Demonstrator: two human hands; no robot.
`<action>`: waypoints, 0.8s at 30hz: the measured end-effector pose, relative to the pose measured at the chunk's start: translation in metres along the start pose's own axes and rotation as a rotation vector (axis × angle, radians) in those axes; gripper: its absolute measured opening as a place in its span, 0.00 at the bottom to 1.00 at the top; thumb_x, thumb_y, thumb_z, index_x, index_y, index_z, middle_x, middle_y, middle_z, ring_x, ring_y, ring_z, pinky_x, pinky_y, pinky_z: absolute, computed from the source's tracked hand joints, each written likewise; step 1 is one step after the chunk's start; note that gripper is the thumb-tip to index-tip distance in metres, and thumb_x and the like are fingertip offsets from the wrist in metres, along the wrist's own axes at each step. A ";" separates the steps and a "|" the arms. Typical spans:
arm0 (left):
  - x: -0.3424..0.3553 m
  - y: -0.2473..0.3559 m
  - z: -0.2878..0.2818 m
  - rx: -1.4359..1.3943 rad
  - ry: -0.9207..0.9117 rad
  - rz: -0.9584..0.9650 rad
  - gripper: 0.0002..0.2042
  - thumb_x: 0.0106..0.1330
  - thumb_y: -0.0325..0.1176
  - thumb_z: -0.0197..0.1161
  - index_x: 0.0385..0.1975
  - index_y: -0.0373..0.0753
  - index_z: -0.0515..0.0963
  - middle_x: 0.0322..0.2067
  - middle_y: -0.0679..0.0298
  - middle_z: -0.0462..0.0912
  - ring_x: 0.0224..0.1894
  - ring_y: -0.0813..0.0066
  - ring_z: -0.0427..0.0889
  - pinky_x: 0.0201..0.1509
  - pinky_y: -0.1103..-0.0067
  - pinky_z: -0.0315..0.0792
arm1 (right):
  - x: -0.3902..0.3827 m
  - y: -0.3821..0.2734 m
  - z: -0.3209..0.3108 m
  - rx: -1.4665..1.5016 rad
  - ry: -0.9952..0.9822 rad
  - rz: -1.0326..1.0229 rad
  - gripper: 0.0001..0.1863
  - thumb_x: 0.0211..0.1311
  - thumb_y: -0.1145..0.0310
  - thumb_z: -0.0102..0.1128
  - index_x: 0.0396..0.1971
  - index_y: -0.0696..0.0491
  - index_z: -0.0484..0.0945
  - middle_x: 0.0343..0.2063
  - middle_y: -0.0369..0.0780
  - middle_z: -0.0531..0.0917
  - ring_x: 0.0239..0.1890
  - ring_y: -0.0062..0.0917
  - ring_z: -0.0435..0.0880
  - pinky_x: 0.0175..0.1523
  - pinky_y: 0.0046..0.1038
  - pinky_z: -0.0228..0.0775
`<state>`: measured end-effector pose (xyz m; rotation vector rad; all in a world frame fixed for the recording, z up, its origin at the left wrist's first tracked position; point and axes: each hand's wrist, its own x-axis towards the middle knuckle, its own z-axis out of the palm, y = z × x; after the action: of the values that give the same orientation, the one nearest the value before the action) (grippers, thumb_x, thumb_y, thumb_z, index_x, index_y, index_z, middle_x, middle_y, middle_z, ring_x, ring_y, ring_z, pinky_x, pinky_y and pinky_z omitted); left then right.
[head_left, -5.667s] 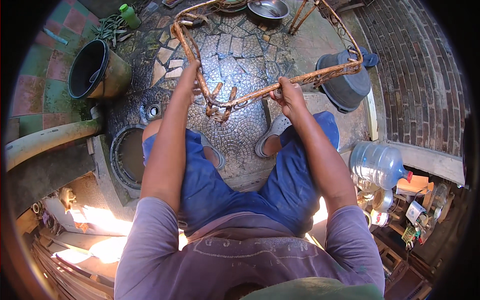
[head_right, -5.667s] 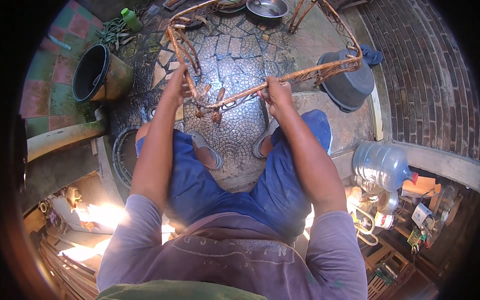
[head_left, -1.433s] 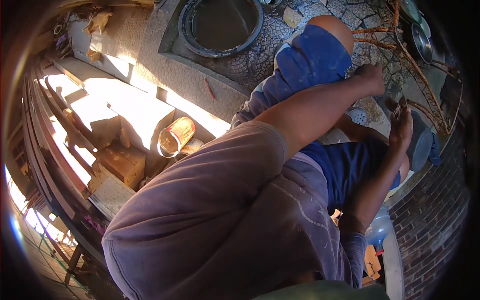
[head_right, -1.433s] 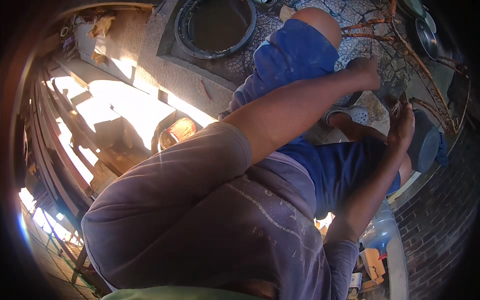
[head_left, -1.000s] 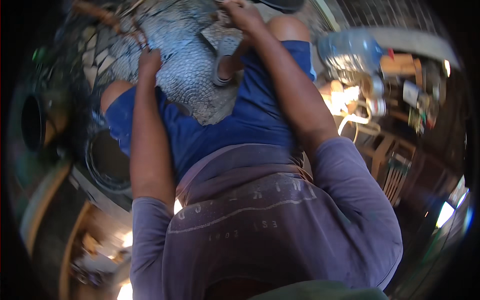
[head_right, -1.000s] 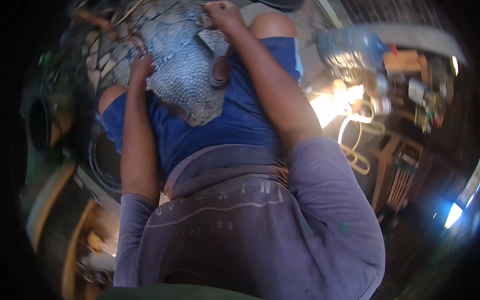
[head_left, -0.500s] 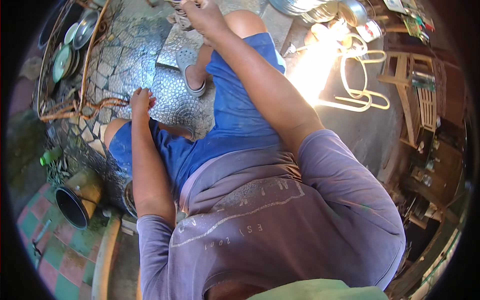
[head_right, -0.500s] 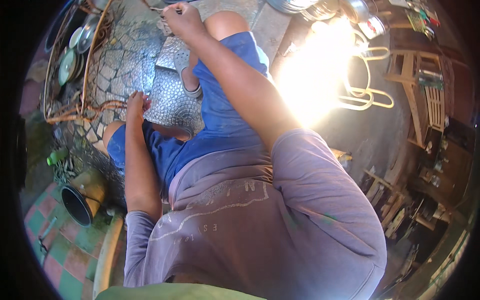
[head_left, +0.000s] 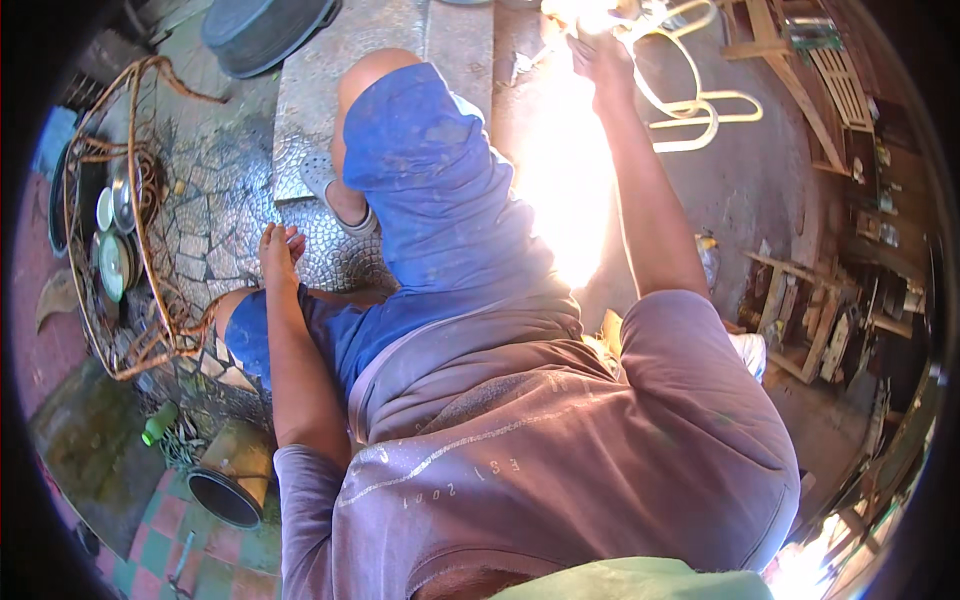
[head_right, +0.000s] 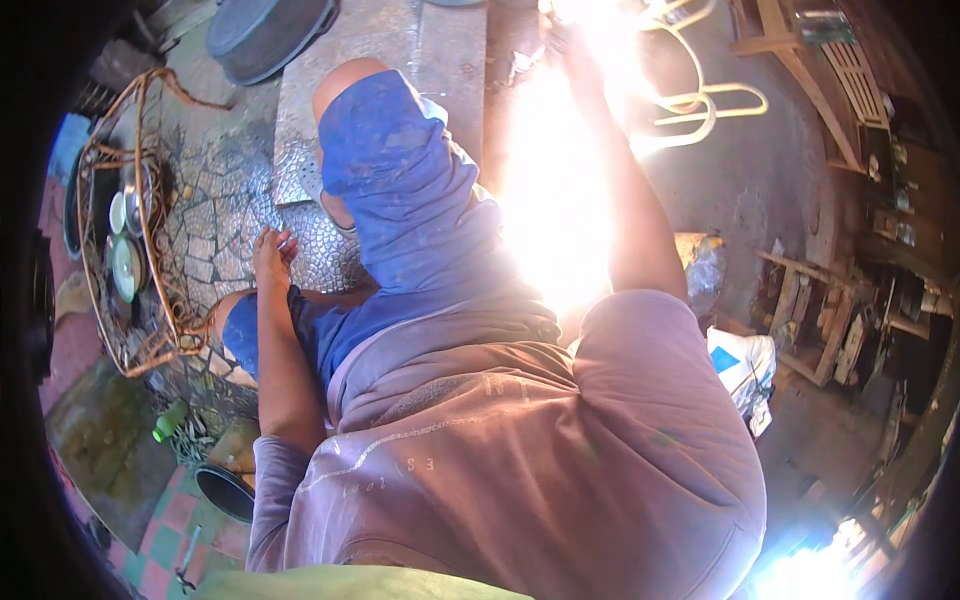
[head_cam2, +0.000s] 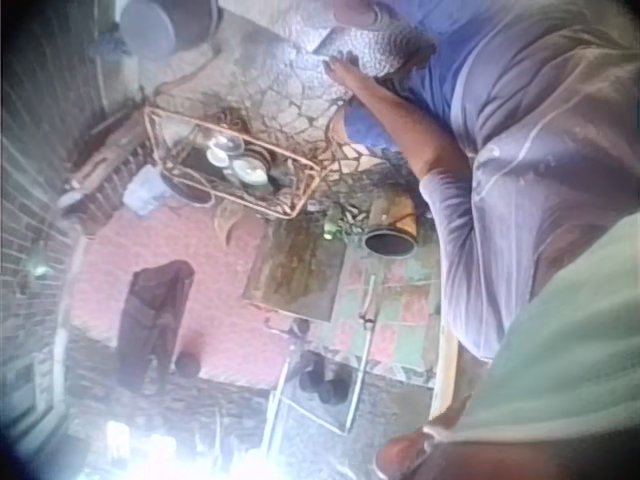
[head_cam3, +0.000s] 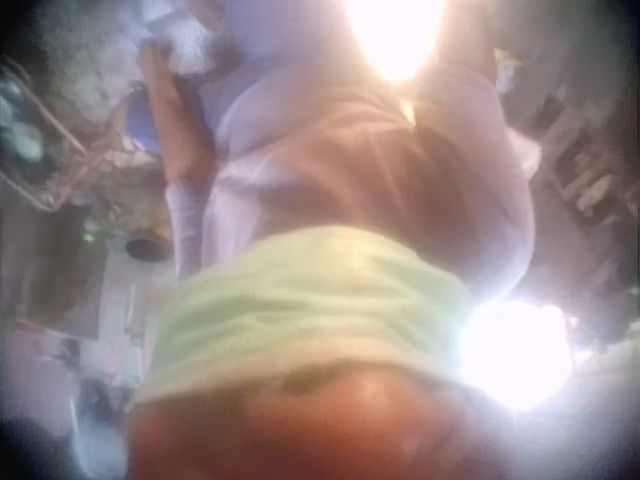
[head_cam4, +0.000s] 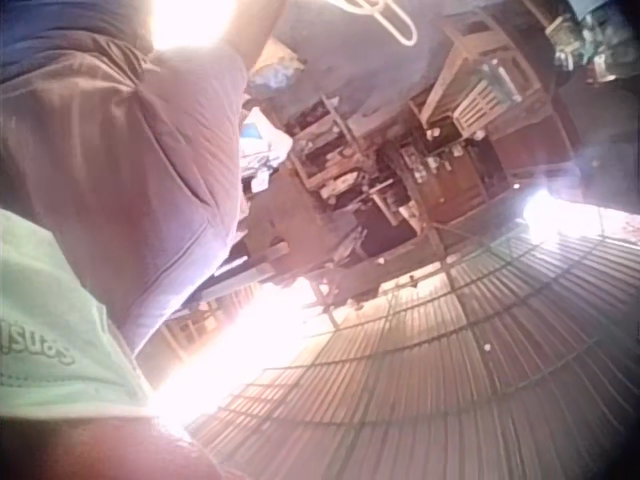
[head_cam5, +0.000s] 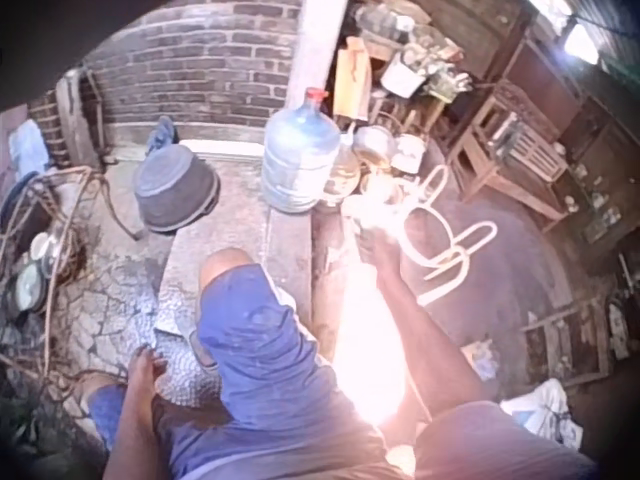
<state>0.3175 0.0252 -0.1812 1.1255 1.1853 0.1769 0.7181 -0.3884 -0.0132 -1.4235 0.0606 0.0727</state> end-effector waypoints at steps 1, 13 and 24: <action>0.003 0.000 0.001 0.009 -0.014 0.002 0.31 0.70 0.40 0.58 0.70 0.38 0.58 0.44 0.56 0.82 0.35 0.68 0.85 0.36 0.76 0.80 | 0.007 -0.003 -0.031 -0.075 0.176 0.077 0.17 0.71 0.60 0.55 0.47 0.60 0.76 0.38 0.44 0.85 0.31 0.25 0.85 0.36 0.25 0.78; -0.006 0.008 0.004 -0.015 0.015 -0.041 0.25 0.73 0.39 0.58 0.67 0.42 0.61 0.43 0.57 0.82 0.34 0.66 0.85 0.35 0.74 0.81 | 0.026 -0.019 -0.264 -0.880 0.669 0.154 0.29 0.66 0.63 0.62 0.63 0.59 0.68 0.40 0.47 0.84 0.35 0.36 0.87 0.36 0.33 0.81; -0.025 0.002 -0.007 -0.030 0.096 -0.055 0.26 0.72 0.38 0.58 0.68 0.43 0.60 0.42 0.57 0.82 0.35 0.65 0.85 0.36 0.71 0.80 | 0.057 0.031 -0.302 -0.831 0.712 0.237 0.26 0.60 0.57 0.67 0.51 0.60 0.76 0.40 0.47 0.86 0.37 0.29 0.88 0.40 0.30 0.81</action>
<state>0.3024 0.0144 -0.1635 1.0668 1.2928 0.2079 0.7727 -0.6818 -0.0928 -2.2043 0.8699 -0.2467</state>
